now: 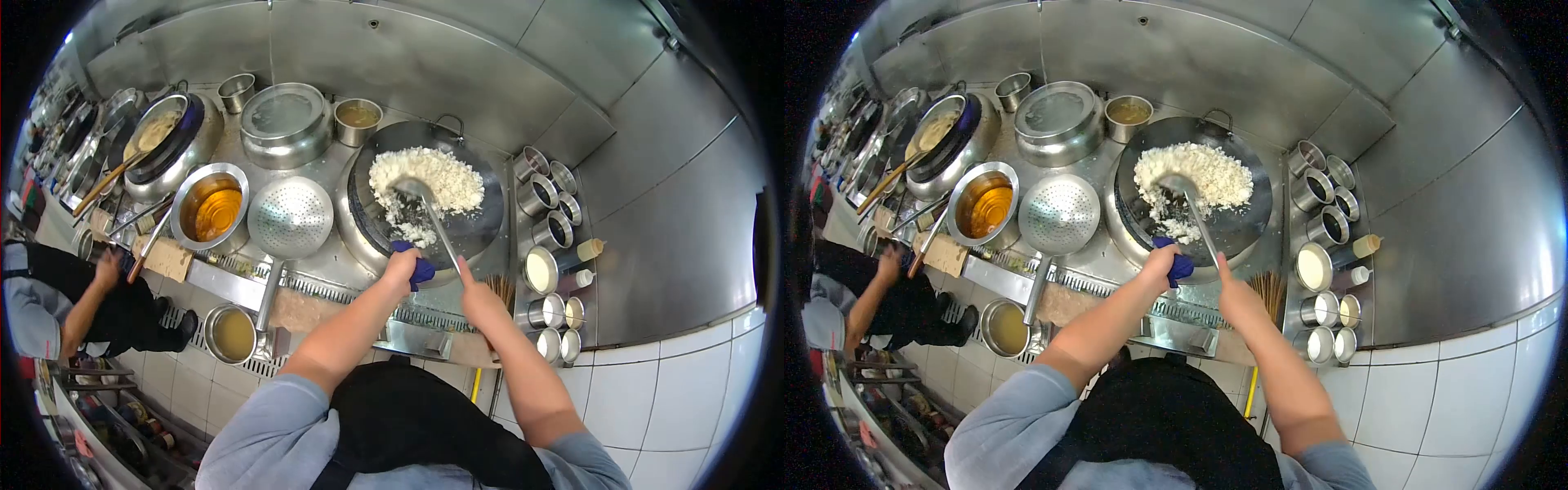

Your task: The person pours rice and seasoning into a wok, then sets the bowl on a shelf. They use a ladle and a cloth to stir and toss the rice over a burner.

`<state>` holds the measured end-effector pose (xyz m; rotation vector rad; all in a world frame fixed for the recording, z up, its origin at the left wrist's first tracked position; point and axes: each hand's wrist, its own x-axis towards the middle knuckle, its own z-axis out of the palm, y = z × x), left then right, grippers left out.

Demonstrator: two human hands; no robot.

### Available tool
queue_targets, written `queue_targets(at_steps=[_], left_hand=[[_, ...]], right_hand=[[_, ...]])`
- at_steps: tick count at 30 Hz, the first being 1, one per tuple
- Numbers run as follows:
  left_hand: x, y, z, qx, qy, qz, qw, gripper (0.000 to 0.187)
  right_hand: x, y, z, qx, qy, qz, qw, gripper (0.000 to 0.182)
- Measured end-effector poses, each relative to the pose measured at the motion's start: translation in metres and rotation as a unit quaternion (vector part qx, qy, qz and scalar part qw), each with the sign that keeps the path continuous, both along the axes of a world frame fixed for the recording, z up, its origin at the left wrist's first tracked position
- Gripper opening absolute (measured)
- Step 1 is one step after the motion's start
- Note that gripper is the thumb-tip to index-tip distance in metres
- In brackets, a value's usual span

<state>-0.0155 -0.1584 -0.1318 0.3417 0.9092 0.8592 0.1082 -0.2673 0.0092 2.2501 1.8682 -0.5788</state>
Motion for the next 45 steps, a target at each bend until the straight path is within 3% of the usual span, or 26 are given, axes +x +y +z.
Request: queue_targets(at_steps=[4, 5, 7, 10, 12, 15, 17, 18, 21, 22, 23, 27, 28, 29, 30, 32, 33, 35, 36, 38, 39, 40, 42, 43, 44, 45], left_hand=[[-0.007, -0.001, 0.011, 0.008, 0.034, -0.014, 0.999, 0.007], [-0.007, 0.000, 0.013, 0.010, 0.035, -0.009, 0.999, 0.007], [-0.008, -0.001, 0.013, -0.017, 0.030, 0.002, 0.999, 0.007], [-0.011, -0.001, 0.012, -0.026, -0.003, -0.004, 1.000, 0.007], [-0.010, -0.002, 0.017, -0.016, 0.011, 0.008, 1.000, 0.007], [-0.016, -0.006, 0.034, -0.031, 0.033, -0.005, 0.999, 0.007], [-0.014, -0.005, 0.022, -0.028, 0.022, -0.004, 0.999, 0.007], [-0.013, -0.001, 0.020, -0.023, 0.010, -0.002, 1.000, 0.007], [-0.015, 0.002, 0.016, -0.023, 0.020, -0.012, 0.999, 0.007], [-0.013, 0.003, 0.007, -0.024, 0.011, -0.008, 1.000, 0.007], [-0.014, -0.001, 0.018, -0.035, 0.013, -0.004, 0.999, 0.011], [-0.024, -0.017, 0.040, -0.040, 0.030, -0.013, 0.999, 0.018], [-0.026, -0.019, 0.037, -0.032, 0.016, -0.022, 0.999, 0.021], [-0.025, -0.024, 0.034, -0.025, 0.000, -0.035, 0.999, 0.024], [-0.022, -0.029, 0.035, -0.027, 0.000, -0.039, 0.999, 0.024], [-0.018, -0.028, 0.043, -0.031, 0.011, -0.050, 0.998, 0.022], [-0.018, -0.027, 0.044, -0.038, 0.011, -0.047, 0.998, 0.022], [-0.018, -0.027, 0.045, -0.049, 0.024, -0.044, 0.998, 0.021], [-0.017, -0.024, 0.048, -0.053, 0.029, -0.035, 0.998, 0.019], [-0.010, -0.016, 0.041, -0.057, 0.020, -0.004, 0.998, 0.018], [-0.008, -0.019, 0.038, -0.065, 0.014, 0.016, 0.998, 0.016], [-0.007, -0.022, 0.035, -0.067, 0.015, 0.010, 0.998, 0.016], [-0.006, -0.020, 0.038, -0.049, 0.026, 0.018, 0.998, 0.013], [-0.008, -0.019, 0.039, -0.052, 0.027, 0.015, 0.998, 0.013], [-0.012, -0.021, 0.038, -0.054, 0.032, 0.010, 0.998, 0.013], [-0.014, -0.021, 0.036, -0.057, 0.026, 0.004, 0.998, 0.013]], right_hand=[[0.005, -0.011, -0.011, -0.014, 0.037, 0.017, 0.999, 0.077], [0.017, -0.032, -0.002, -0.027, 0.027, 0.045, 0.998, 0.077], [0.032, -0.065, 0.034, -0.083, 0.003, 0.010, 0.996, 0.077], [0.054, -0.070, 0.083, -0.076, 0.000, -0.036, 0.996, 0.073], [0.087, -0.060, 0.051, 0.101, 0.117, -0.024, 0.988, 0.067], [0.090, -0.009, -0.014, 0.270, 0.149, -0.109, 0.945, 0.064], [0.049, 0.021, -0.035, 0.130, 0.303, -0.254, 0.909, 0.071], [0.039, 0.029, -0.066, 0.133, 0.363, -0.232, 0.893, 0.073], [0.042, 0.016, -0.027, 0.020, 0.414, -0.214, 0.884, 0.070], [0.061, 0.003, -0.022, 0.107, 0.295, -0.075, 0.947, 0.068], [0.073, -0.006, -0.015, 0.189, 0.162, 0.074, 0.966, 0.066], [0.068, -0.035, 0.007, 0.216, 0.154, 0.035, 0.963, 0.063], [0.063, -0.030, -0.005, 0.108, 0.350, -0.086, 0.927, 0.061], [0.059, -0.028, -0.017, -0.007, 0.521, -0.204, 0.829, 0.059], [0.058, -0.012, -0.025, -0.089, 0.551, -0.261, 0.788, 0.057], [0.048, 0.014, -0.019, -0.002, 0.484, -0.203, 0.851, 0.057], [0.045, 0.010, -0.006, -0.003, 0.486, -0.201, 0.851, 0.057], [0.044, -0.009, 0.026, 0.120, 0.303, -0.093, 0.941, 0.056], [0.049, -0.018, 0.030, 0.120, 0.301, -0.089, 0.942, 0.056], [0.059, -0.042, 0.027, -0.003, 0.551, -0.200, 0.810, 0.056], [0.059, -0.035, 0.008, -0.060, 0.596, -0.218, 0.770, 0.055], [0.056, -0.025, -0.009, -0.059, 0.596, -0.224, 0.769, 0.055], [0.042, 0.007, -0.016, -0.014, 0.466, -0.199, 0.862, 0.054], [0.042, 0.004, -0.010, 0.060, 0.381, -0.131, 0.913, 0.054], [0.051, -0.005, -0.017, 0.059, 0.385, -0.137, 0.911, 0.054], [0.072, -0.016, -0.028, 0.242, 0.313, -0.013, 0.918, 0.054]])
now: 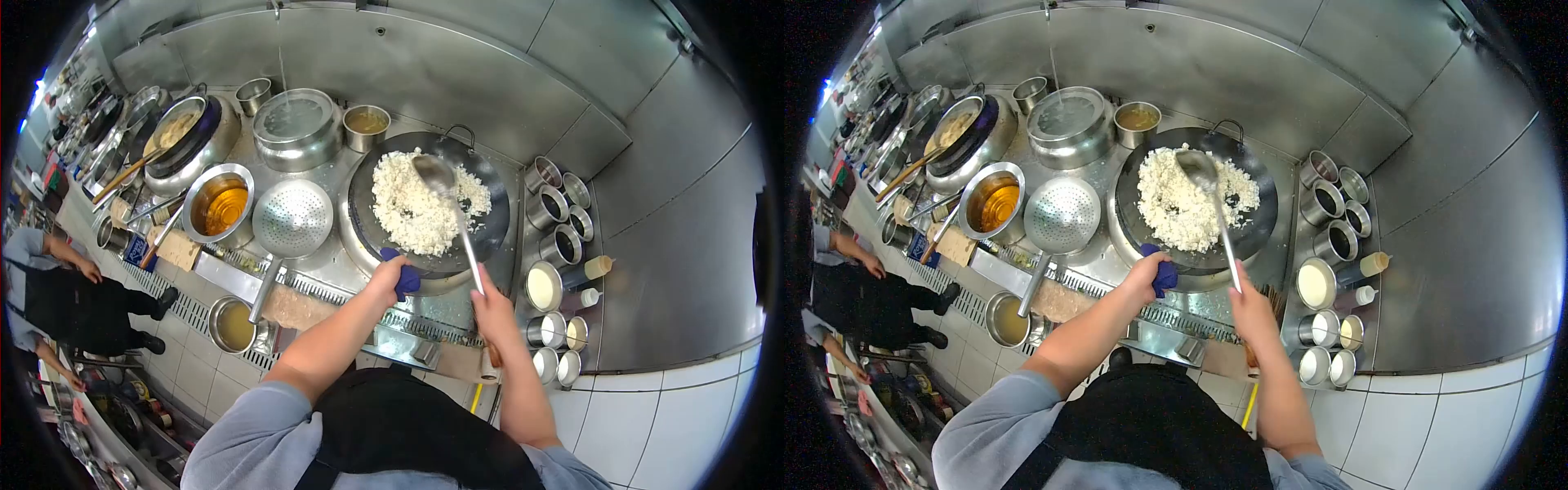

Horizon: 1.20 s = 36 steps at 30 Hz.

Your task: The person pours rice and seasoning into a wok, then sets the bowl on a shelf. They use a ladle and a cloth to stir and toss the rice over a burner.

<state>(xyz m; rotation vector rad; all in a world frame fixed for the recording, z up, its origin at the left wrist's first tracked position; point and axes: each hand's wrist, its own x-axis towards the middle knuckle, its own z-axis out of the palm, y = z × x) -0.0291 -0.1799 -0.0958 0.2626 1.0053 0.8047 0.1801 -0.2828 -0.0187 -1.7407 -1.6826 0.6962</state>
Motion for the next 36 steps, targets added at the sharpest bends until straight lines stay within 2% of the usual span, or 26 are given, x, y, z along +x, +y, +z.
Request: queue_targets(at_steps=[1, 2, 3, 5, 6, 7, 9, 10, 11, 13, 15, 17, 18, 19, 21, 23, 25, 27, 28, 29, 30, 31, 33, 34, 35, 36], left_hand=[[0.001, 0.003, 0.000, 0.000, -0.010, -0.001, 1.000, 0.013], [0.003, 0.007, -0.002, 0.002, -0.014, 0.003, 1.000, 0.013], [0.003, 0.008, -0.006, -0.002, -0.013, 0.009, 1.000, 0.013], [0.003, 0.003, -0.010, -0.007, -0.011, 0.006, 1.000, 0.014], [0.002, 0.002, -0.008, -0.003, -0.008, -0.005, 1.000, 0.015], [0.002, 0.003, -0.005, 0.003, -0.009, -0.009, 1.000, 0.015], [-0.002, 0.007, -0.001, 0.009, -0.001, -0.012, 1.000, 0.016], [-0.002, 0.005, -0.002, 0.007, -0.001, -0.009, 1.000, 0.016], [0.001, 0.005, -0.002, 0.007, -0.007, -0.002, 1.000, 0.016], [0.000, 0.009, -0.005, 0.008, -0.004, 0.001, 1.000, 0.016], [0.001, 0.006, -0.010, 0.015, -0.021, -0.004, 1.000, 0.015], [0.006, 0.004, -0.010, 0.018, -0.025, -0.012, 0.999, 0.015], [0.004, 0.008, -0.009, 0.023, -0.026, -0.012, 0.999, 0.015], [0.001, 0.008, -0.010, 0.022, -0.023, -0.014, 0.999, 0.015], [0.001, 0.006, -0.015, 0.016, -0.025, -0.020, 0.999, 0.015], [0.000, 0.007, -0.010, 0.015, -0.024, -0.017, 0.999, 0.015], [0.002, 0.006, -0.018, 0.021, -0.018, -0.020, 0.999, 0.016], [0.002, 0.007, -0.007, 0.014, -0.008, -0.016, 1.000, 0.016], [0.001, 0.007, -0.004, 0.014, -0.007, -0.011, 1.000, 0.016], [0.001, 0.005, -0.004, 0.009, 0.000, -0.016, 1.000, 0.017], [0.001, 0.005, -0.004, 0.006, 0.007, -0.022, 1.000, 0.017], [0.001, 0.008, -0.004, 0.008, 0.007, -0.020, 1.000, 0.017], [0.002, 0.006, -0.011, 0.014, -0.010, -0.012, 1.000, 0.018], [0.004, 0.003, -0.014, 0.012, -0.009, -0.017, 1.000, 0.018], [0.004, 0.004, -0.015, 0.013, -0.009, -0.017, 1.000, 0.018], [0.003, 0.009, -0.011, 0.016, -0.009, -0.011, 1.000, 0.019]], right_hand=[[0.013, -0.004, -0.004, 0.207, -0.106, 0.044, 0.972, 0.054], [-0.007, -0.029, 0.059, -0.150, 0.106, -0.095, 0.978, 0.054], [0.000, -0.022, 0.042, -0.151, 0.106, -0.094, 0.978, 0.054], [0.022, -0.006, -0.006, -0.245, 0.245, -0.139, 0.928, 0.054], [0.016, 0.007, 0.000, -0.274, 0.364, -0.147, 0.878, 0.055], [0.015, 0.016, 0.007, -0.270, 0.360, -0.146, 0.881, 0.055], [0.003, 0.025, 0.025, -0.184, 0.132, -0.120, 0.967, 0.056], [0.000, 0.014, 0.040, -0.161, 0.074, -0.122, 0.977, 0.056], [0.003, 0.004, 0.044, -0.162, 0.073, -0.125, 0.976, 0.056], [0.011, -0.008, 0.046, -0.159, 0.164, -0.134, 0.964, 0.056], [0.017, 0.006, 0.018, -0.179, 0.191, -0.153, 0.953, 0.057], [0.023, 0.036, 0.007, -0.242, 0.307, -0.144, 0.909, 0.056], [0.020, 0.040, 0.010, -0.193, 0.171, -0.121, 0.959, 0.056], [0.019, 0.039, 0.014, -0.195, 0.173, -0.118, 0.958, 0.056], [0.010, 0.026, 0.036, -0.116, 0.138, -0.131, 0.975, 0.054], [0.013, 0.031, 0.027, -0.120, 0.167, -0.133, 0.970, 0.053], [0.024, 0.049, -0.001, -0.233, 0.299, -0.161, 0.911, 0.053], [0.017, 0.055, 0.018, -0.237, 0.289, -0.149, 0.915, 0.052], [0.013, 0.052, 0.025, -0.177, 0.160, -0.133, 0.962, 0.052], [0.009, 0.045, 0.028, -0.115, 0.030, -0.115, 0.986, 0.052], [0.010, 0.039, 0.029, -0.132, 0.139, -0.117, 0.974, 0.053], [0.010, 0.043, 0.024, -0.131, 0.140, -0.115, 0.975, 0.053], [0.003, 0.049, 0.005, -0.226, 0.341, -0.091, 0.908, 0.055], [0.000, 0.061, 0.000, -0.287, 0.364, -0.116, 0.879, 0.056], [-0.005, 0.066, 0.007, -0.283, 0.365, -0.117, 0.879, 0.056], [-0.011, 0.071, 0.019, -0.222, 0.194, -0.111, 0.949, 0.056]])
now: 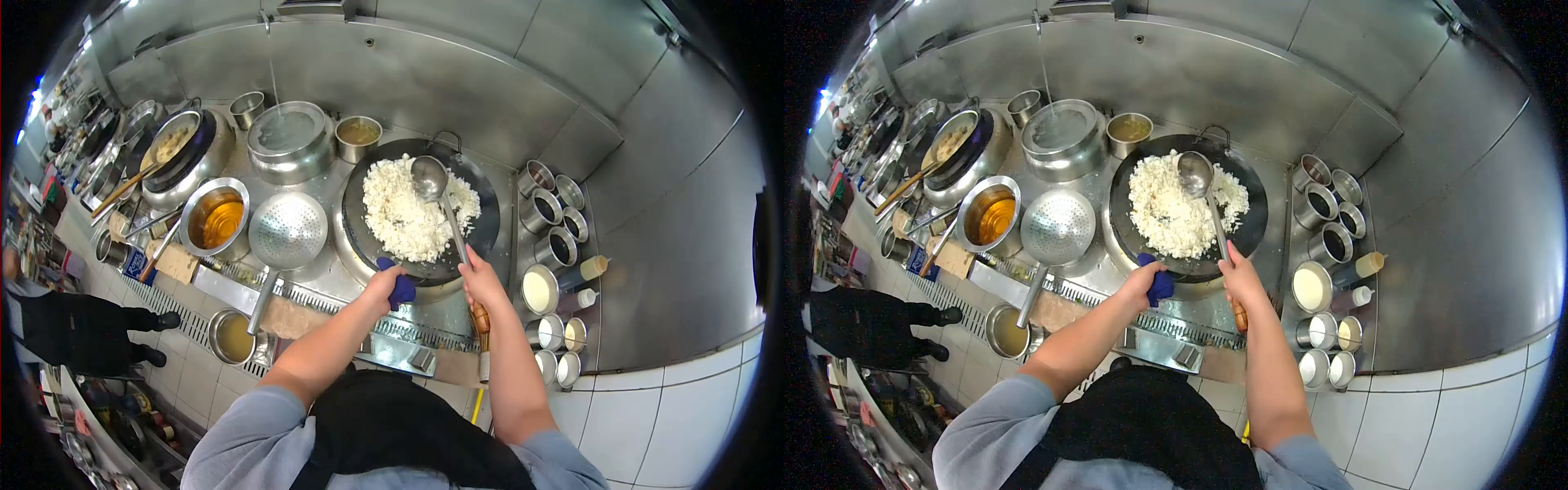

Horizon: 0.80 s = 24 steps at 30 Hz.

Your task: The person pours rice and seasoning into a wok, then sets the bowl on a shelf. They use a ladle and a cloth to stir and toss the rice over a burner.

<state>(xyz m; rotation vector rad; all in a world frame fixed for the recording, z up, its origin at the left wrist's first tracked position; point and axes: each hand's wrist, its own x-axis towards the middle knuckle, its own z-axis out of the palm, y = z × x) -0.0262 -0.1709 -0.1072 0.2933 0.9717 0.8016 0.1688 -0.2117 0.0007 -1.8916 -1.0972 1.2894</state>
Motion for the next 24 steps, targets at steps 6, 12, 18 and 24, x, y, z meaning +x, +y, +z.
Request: queue_targets(at_steps=[6, 12, 18, 24], left_hand=[[-0.001, 0.002, -0.002, 0.000, 0.009, 0.010, 1.000, 0.019], [-0.002, -0.002, 0.000, 0.013, 0.003, 0.008, 1.000, 0.018], [0.001, 0.002, -0.005, -0.001, 0.023, 0.023, 0.999, 0.016], [0.000, 0.000, 0.001, 0.011, 0.004, 0.032, 0.999, 0.016]], right_hand=[[-0.015, -0.007, -0.009, 0.059, 0.041, 0.006, 0.997, 0.056], [0.001, 0.006, 0.028, 0.088, -0.126, 0.042, 0.987, 0.054], [0.008, 0.022, -0.005, -0.013, -0.038, 0.134, 0.990, 0.056], [0.040, 0.014, 0.045, 0.060, -0.210, 0.055, 0.974, 0.054]])
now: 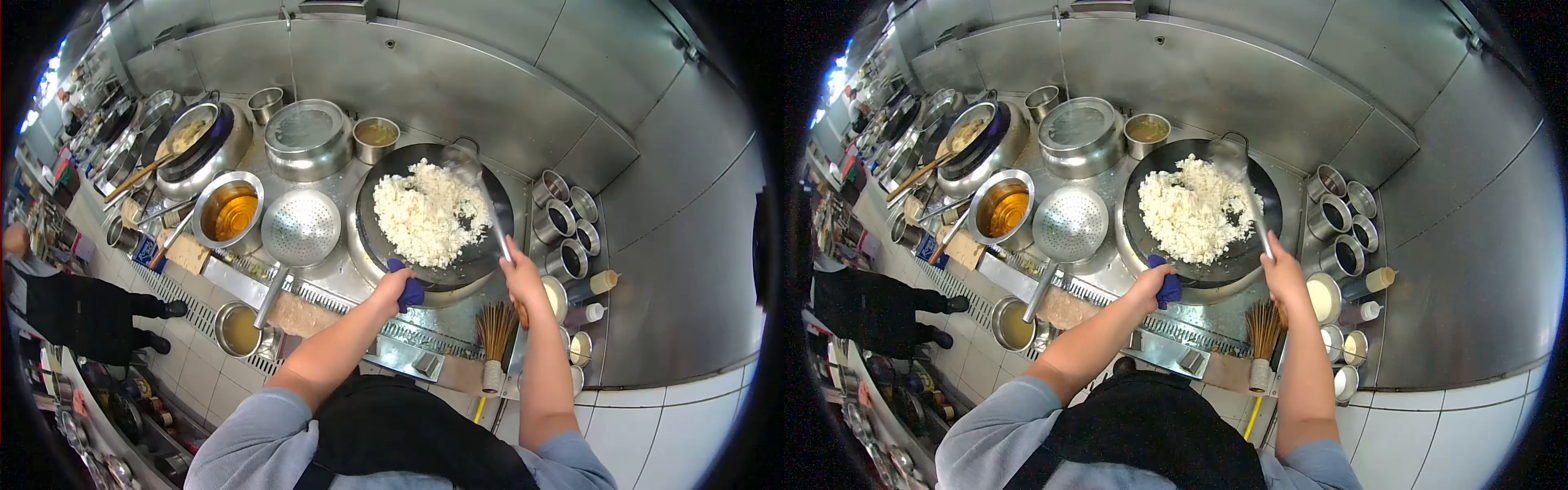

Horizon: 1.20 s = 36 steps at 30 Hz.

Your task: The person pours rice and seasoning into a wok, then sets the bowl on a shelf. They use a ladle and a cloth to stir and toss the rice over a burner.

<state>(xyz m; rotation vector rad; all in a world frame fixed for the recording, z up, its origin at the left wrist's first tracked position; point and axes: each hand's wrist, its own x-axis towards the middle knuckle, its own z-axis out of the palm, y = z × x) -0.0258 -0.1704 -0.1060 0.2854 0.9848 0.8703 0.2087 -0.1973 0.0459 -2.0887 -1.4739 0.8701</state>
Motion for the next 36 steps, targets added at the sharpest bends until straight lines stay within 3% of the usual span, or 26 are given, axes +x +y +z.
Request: queue_targets(at_steps=[1, 3, 5, 6, 7, 10, 14, 15, 17, 20, 21, 23, 26, 30, 32, 33, 35, 36], left_hand=[[0.000, -0.001, 0.002, -0.004, 0.004, -0.006, 1.000, 0.016], [0.003, 0.001, -0.002, -0.013, 0.011, -0.002, 1.000, 0.016], [0.002, 0.005, -0.001, -0.021, 0.019, 0.006, 1.000, 0.016], [0.002, 0.006, 0.001, -0.027, 0.027, 0.009, 0.999, 0.016], [0.003, 0.005, 0.000, -0.035, 0.033, 0.012, 0.999, 0.016], [0.002, 0.004, -0.002, -0.026, 0.008, 0.007, 1.000, 0.016], [0.006, 0.002, -0.003, -0.028, -0.034, 0.006, 0.999, 0.016], [0.008, 0.003, -0.009, -0.030, -0.037, 0.007, 0.999, 0.016], [0.013, 0.004, -0.017, -0.025, -0.030, 0.023, 0.999, 0.013], [0.012, -0.001, 0.000, -0.018, -0.017, 0.025, 0.999, 0.011], [0.013, -0.001, 0.000, -0.017, -0.006, 0.027, 0.999, 0.011], [0.018, 0.001, -0.009, -0.006, 0.000, 0.031, 1.000, 0.011], [0.019, 0.000, -0.005, 0.011, 0.024, 0.064, 0.998, 0.013], [0.024, -0.002, -0.004, 0.020, 0.071, 0.093, 0.993, 0.021], [0.021, 0.002, -0.006, 0.019, 0.076, 0.085, 0.993, 0.025], [0.021, 0.005, -0.015, 0.037, 0.083, 0.081, 0.993, 0.026], [0.025, 0.011, -0.040, 0.065, 0.093, 0.094, 0.989, 0.028], [0.024, 0.013, -0.040, 0.064, 0.094, 0.090, 0.989, 0.028]], right_hand=[[-0.004, 0.009, -0.001, 0.001, -0.035, -0.020, 0.999, 0.053], [0.025, 0.060, -0.105, 0.089, -0.094, 0.026, 0.991, 0.057], [-0.032, 0.023, -0.066, -0.017, -0.032, 0.045, 0.998, 0.058], [-0.024, 0.019, -0.100, 0.014, -0.163, 0.108, 0.981, 0.058], [-0.030, -0.005, -0.083, 0.021, -0.189, 0.160, 0.969, 0.060], [-0.029, -0.057, -0.025, -0.104, -0.346, 0.228, 0.904, 0.069], [-0.029, -0.064, -0.003, -0.138, -0.424, 0.239, 0.863, 0.070], [-0.032, -0.049, -0.012, -0.139, -0.427, 0.240, 0.861, 0.070], [-0.032, -0.010, -0.051, -0.053, -0.364, 0.175, 0.913, 0.075], [-0.057, 0.009, -0.074, -0.054, -0.296, 0.156, 0.941, 0.074], [-0.061, -0.007, -0.059, -0.055, -0.298, 0.153, 0.941, 0.074], [-0.065, -0.044, -0.022, -0.113, -0.325, 0.249, 0.906, 0.071], [-0.060, -0.055, -0.008, -0.124, -0.368, 0.255, 0.885, 0.069], [-0.064, 0.006, -0.072, -0.023, -0.337, 0.168, 0.926, 0.073], [-0.076, 0.015, -0.088, -0.045, -0.150, 0.106, 0.982, 0.078], [-0.079, 0.000, -0.070, -0.049, -0.148, 0.100, 0.983, 0.078], [-0.077, -0.048, -0.026, -0.101, -0.356, 0.239, 0.898, 0.080], [-0.064, -0.063, -0.011, -0.100, -0.420, 0.257, 0.864, 0.080]])
